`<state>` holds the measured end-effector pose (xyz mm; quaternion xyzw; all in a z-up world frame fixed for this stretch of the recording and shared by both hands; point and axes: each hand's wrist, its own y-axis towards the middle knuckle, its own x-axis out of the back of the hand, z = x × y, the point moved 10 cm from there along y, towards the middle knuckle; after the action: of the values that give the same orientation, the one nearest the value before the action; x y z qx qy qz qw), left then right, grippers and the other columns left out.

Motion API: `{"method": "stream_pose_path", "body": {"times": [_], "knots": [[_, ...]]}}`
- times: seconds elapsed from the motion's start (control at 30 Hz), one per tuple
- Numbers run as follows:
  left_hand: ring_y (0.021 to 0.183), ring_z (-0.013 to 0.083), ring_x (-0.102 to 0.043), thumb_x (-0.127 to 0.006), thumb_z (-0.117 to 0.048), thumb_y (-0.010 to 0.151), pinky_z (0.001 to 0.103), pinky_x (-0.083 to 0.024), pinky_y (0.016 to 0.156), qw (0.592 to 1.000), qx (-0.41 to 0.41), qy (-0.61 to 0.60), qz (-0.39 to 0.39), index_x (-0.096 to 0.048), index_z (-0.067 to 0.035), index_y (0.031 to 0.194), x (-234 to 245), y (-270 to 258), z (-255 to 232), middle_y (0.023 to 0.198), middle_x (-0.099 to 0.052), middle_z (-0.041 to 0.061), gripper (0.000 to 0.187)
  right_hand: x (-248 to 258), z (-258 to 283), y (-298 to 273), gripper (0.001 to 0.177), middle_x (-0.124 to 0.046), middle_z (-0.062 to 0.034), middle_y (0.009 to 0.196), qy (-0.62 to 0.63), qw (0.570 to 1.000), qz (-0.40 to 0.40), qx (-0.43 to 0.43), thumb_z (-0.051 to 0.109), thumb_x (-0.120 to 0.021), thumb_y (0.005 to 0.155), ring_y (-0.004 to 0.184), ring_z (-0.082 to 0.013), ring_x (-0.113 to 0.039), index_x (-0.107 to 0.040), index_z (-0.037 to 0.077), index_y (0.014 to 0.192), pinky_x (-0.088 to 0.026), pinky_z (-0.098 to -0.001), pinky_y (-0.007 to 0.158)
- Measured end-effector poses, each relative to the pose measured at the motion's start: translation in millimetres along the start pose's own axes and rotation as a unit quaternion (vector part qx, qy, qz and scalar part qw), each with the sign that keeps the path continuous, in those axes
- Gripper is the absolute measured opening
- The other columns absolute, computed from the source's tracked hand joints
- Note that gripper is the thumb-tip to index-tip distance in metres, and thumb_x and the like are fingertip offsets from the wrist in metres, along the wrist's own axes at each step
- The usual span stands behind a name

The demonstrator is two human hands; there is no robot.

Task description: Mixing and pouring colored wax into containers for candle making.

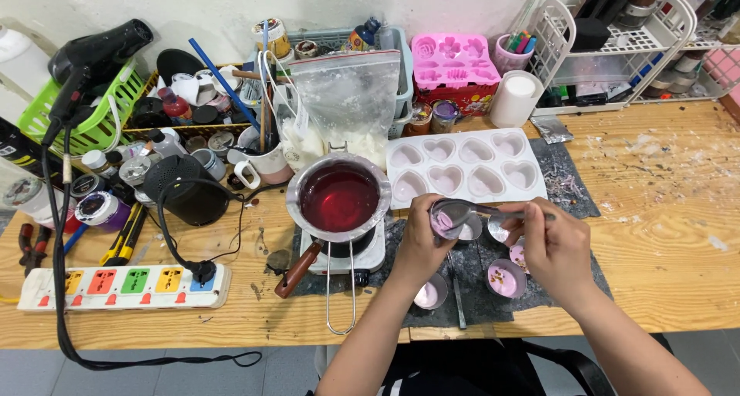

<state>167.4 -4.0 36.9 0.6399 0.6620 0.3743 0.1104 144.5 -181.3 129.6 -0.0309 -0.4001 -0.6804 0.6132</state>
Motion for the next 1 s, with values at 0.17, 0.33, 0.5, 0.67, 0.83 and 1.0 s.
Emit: {"method": "stream_pose_path", "body": {"times": [0.17, 0.33, 0.5, 0.67, 0.83, 1.0], "knots": [[0.126, 0.0360, -0.058, -0.083, -0.003, 0.080, 0.043, -0.048, 0.108, 1.000, 0.013, -0.012, -0.001, -0.037, -0.004, 0.140, 1, 1, 0, 0.133, -0.050, 0.019, 0.076, 0, -2, -3, 0.030, -0.074, -0.0101, 0.078, -0.008, 1.000, -0.009, -0.022, 0.007, -0.046, 0.109, 0.063, -0.0148, -0.074, -0.073, -0.003, 0.102, -0.055, -0.0267, 0.052], [0.127, 0.0354, -0.059, -0.084, -0.002, 0.077, 0.042, -0.048, 0.107, 0.995, 0.071, -0.068, 0.007, -0.038, -0.005, 0.139, 0, 0, 4, 0.131, -0.053, 0.018, 0.077, 1, 45, -22, 0.013, -0.075, -0.0145, 0.093, -0.075, 0.963, -0.035, 0.255, 0.004, -0.056, 0.104, 0.072, -0.0201, -0.067, -0.066, -0.004, 0.104, -0.055, -0.0340, 0.067], [0.126, 0.0333, -0.060, -0.084, -0.005, 0.081, 0.041, -0.049, 0.106, 0.990, 0.113, -0.087, 0.005, -0.038, -0.008, 0.141, -1, -4, 14, 0.132, -0.055, 0.016, 0.076, -19, 83, -40, 0.029, -0.072, -0.0144, 0.094, -0.203, 0.884, 0.054, 0.417, 0.009, -0.071, 0.086, 0.088, -0.0313, -0.071, -0.070, -0.005, 0.112, -0.059, -0.0411, 0.076], [0.123, 0.0339, -0.060, -0.084, -0.004, 0.077, 0.042, -0.050, 0.104, 0.993, 0.090, -0.076, 0.004, -0.038, -0.007, 0.139, -1, -4, 12, 0.129, -0.054, 0.017, 0.078, -20, 77, -42, 0.034, -0.070, -0.0153, 0.098, -0.184, 0.891, 0.079, 0.408, 0.008, -0.072, 0.085, 0.090, -0.0322, -0.070, -0.067, -0.006, 0.115, -0.059, -0.0411, 0.078], [0.122, 0.0319, -0.062, -0.084, -0.007, 0.081, 0.041, -0.051, 0.104, 0.992, 0.101, -0.081, 0.006, -0.037, -0.007, 0.140, -3, -7, 22, 0.129, -0.055, 0.014, 0.076, -19, 70, -29, 0.029, -0.071, -0.0161, 0.098, -0.135, 0.916, 0.082, 0.369, 0.006, -0.068, 0.089, 0.091, -0.0317, -0.070, -0.067, -0.005, 0.116, -0.058, -0.0402, 0.080], [0.124, 0.0348, -0.060, -0.083, -0.005, 0.080, 0.042, -0.049, 0.106, 0.998, 0.050, -0.047, 0.004, -0.038, -0.005, 0.140, 0, -5, 10, 0.132, -0.051, 0.017, 0.075, -8, 45, -8, 0.016, -0.073, -0.0145, 0.091, -0.046, 0.980, 0.060, 0.182, -0.001, -0.054, 0.098, 0.067, -0.0189, -0.066, -0.069, -0.005, 0.101, -0.055, -0.0335, 0.064]]}}
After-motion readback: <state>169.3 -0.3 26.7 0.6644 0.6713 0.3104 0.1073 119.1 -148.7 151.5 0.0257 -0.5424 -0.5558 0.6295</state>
